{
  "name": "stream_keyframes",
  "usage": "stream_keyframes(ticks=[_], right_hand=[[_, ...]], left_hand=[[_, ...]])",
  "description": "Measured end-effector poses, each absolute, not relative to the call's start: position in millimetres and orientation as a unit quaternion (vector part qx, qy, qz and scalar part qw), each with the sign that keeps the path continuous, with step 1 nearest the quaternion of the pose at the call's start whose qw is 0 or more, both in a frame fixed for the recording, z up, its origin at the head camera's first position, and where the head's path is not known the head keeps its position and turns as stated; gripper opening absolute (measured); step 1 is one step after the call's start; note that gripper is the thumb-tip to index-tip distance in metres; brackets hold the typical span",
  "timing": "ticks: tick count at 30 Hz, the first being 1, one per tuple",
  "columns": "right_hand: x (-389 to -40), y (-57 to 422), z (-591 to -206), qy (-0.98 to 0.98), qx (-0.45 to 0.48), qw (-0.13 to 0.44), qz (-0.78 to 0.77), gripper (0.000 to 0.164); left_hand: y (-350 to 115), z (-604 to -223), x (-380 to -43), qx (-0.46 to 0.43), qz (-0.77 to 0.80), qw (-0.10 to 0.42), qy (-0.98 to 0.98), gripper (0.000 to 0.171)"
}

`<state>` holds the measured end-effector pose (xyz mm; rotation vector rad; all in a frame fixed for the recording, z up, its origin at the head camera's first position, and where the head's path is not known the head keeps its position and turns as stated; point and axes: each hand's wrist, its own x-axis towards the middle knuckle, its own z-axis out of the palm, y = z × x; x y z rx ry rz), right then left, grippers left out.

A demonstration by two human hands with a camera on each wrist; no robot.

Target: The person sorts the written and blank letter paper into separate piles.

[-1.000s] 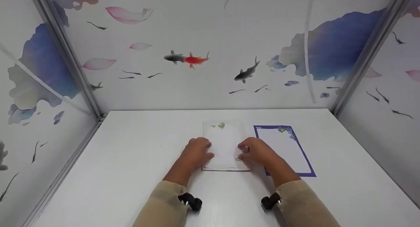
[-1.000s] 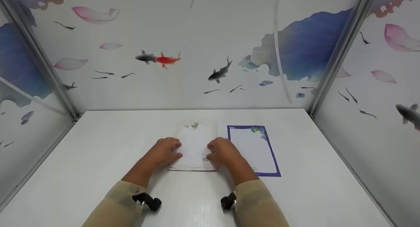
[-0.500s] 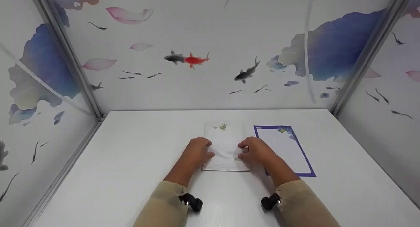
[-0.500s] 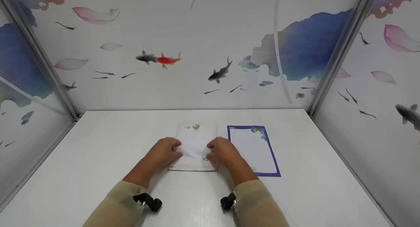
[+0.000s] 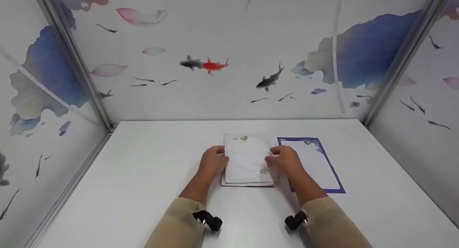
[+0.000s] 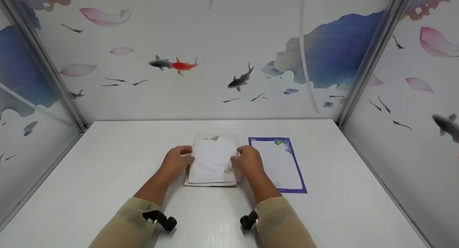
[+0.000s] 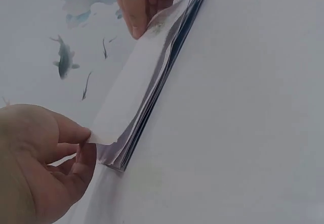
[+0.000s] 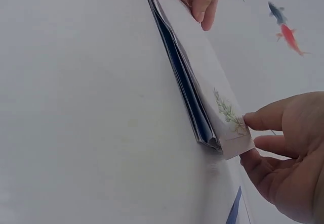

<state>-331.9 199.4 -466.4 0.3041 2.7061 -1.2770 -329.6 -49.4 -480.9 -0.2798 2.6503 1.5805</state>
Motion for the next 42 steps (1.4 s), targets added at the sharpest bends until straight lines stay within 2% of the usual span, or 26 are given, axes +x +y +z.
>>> stream_keyframes(ticks=[7,14,19,25,33,42], right_hand=[[-333.7,202.8,-465.7,0.871,0.13,0.084,-0.467,0.064],[-329.5,205.2,-465.2,0.876,0.103,0.054,-0.468,0.047],[-329.9,205.2,-463.3,0.871,0.105,0.049,-0.478,0.042],[-332.9,217.1,-461.1,0.847,0.119,0.056,-0.514,0.041],[-331.6,251.0,-456.5,0.837,0.12,0.056,-0.531,0.042],[-319.9,292.7,-452.6,0.832,0.12,0.051,-0.54,0.046]], left_hand=[[-49.3,-482.4,-330.6,-0.106,0.557,0.029,0.823,0.05],[-51.2,-484.5,-332.2,-0.086,0.568,0.007,0.818,0.045],[-51.9,-484.2,-332.1,-0.093,0.569,0.002,0.817,0.042],[-41.9,-479.0,-329.3,-0.099,0.578,0.005,0.81,0.045],[-13.2,-471.2,-322.1,-0.046,0.587,0.016,0.808,0.063],[20.7,-469.7,-314.7,-0.03,0.589,0.036,0.807,0.062]])
